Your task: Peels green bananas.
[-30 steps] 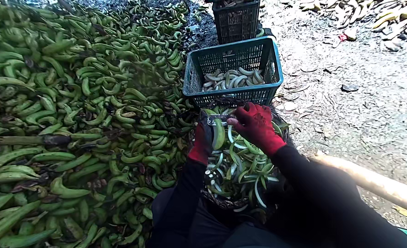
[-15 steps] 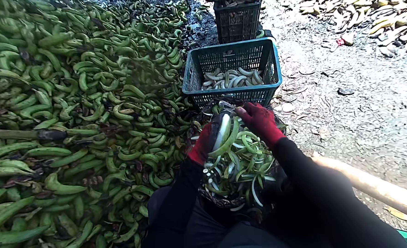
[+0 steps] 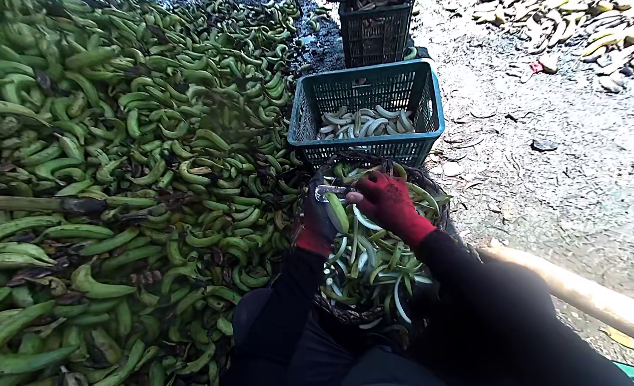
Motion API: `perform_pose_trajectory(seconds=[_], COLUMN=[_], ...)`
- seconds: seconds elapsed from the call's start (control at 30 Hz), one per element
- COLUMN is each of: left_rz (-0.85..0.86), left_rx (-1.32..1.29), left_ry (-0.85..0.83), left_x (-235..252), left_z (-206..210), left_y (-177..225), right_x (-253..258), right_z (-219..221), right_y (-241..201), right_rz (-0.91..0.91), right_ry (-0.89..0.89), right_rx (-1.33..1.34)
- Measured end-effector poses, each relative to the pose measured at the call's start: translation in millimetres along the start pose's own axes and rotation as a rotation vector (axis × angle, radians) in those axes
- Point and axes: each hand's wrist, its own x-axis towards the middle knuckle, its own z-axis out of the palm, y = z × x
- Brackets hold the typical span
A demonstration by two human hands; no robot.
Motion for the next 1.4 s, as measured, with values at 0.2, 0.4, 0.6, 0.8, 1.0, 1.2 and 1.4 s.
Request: perform_pose_trajectory(seconds=[0.2, 0.4, 0.6, 0.8, 1.0, 1.2, 1.4], left_rz=[0.008, -0.132, -0.245, -0.160, -0.110, -0.362, -0.209], left_rx=[0.310, -0.027, -0.455, -0.324, -0.204, 0.361, -0.226], left_ry=[-0.135, -0.400, -0.366, -0.306, -0.269, -0.035, 0.001], left_x=[-12.2, 6.3, 26.4, -0.2, -5.0, 33.3, 83.0], left_z=[7.2, -14.2, -34.4, -15.2, -4.7, -48.2, 53.9], left_y=[1.0, 14.2, 18.2, 1.8, -0.2, -69.9, 30.9], right_x=[17.4, 19.6, -8.9, -3.1, 22.9, 15.4, 5.6], right_z=[-7.8, -7.1, -4.0, 10.7, -12.6, -72.8, -104.9], right_y=[14.3, 41.7, 3.0, 8.1, 40.7, 49.6, 68.1], right_rz=[0.287, 0.477, -0.331, -0.069, 0.542, 0.461, 0.392], right_ry=[-0.246, -0.174, -0.077, -0.069, -0.008, 0.309, 0.587], right_rx=[0.342, 0.416, 0.060, 0.037, 0.307, 0.422, 0.675])
